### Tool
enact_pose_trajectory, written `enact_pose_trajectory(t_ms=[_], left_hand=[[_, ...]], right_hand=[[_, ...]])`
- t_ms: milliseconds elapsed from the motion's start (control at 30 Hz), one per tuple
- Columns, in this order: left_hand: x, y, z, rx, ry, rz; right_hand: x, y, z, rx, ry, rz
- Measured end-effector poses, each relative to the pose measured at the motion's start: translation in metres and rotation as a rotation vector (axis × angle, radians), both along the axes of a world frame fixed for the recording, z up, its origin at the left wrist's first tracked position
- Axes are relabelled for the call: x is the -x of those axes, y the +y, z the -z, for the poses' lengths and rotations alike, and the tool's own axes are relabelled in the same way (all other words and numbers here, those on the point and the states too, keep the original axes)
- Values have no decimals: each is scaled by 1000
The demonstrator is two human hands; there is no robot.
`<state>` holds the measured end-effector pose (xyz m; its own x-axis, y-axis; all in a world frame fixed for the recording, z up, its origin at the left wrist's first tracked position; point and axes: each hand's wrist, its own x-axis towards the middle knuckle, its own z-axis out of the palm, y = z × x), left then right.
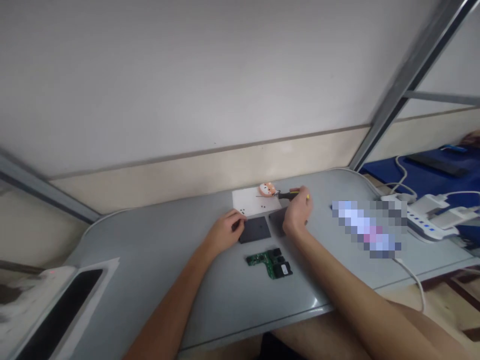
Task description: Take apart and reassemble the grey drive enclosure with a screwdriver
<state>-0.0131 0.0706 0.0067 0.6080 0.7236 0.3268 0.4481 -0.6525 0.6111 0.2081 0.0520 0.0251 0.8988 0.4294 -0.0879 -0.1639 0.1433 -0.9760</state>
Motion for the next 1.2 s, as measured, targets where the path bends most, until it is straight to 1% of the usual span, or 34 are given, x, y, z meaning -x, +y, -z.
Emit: enact_pose_trajectory(t_ms=[67,167,267,367,467,600,700,800,867,1033,1200], left_hand=[[0,0,2,-7,0,-5],[1,0,2,-11,5,-8],[0,-1,2,-33,11,-14],[-1,-2,1,-87,0,1],[-1,-2,1,-131,-20,20],[-2,-4,0,-221,-39,5],[-6,-8,-4,-303,-52,-10],[-10,-14,-6,-349,-48,8],[-13,-18,-7,-363,-23,29],[-20,-31,-10,-369,44,99],[-25,-35,-9,-342,66,147]], right_hand=[[-7,11,-9,-27,25,-16],[-29,21,-13,-101,-55,-161],[-51,22,-5,-80,-73,-196],[-63,22,4,-31,16,-214],[-65,24,8,-6,63,-234],[-60,25,7,11,56,-244],[-56,23,6,5,-10,-238],[-51,21,7,-18,-101,-239],[-48,21,8,-8,-117,-228],[-49,21,9,36,-110,-143],[-52,19,9,44,-195,-98]])
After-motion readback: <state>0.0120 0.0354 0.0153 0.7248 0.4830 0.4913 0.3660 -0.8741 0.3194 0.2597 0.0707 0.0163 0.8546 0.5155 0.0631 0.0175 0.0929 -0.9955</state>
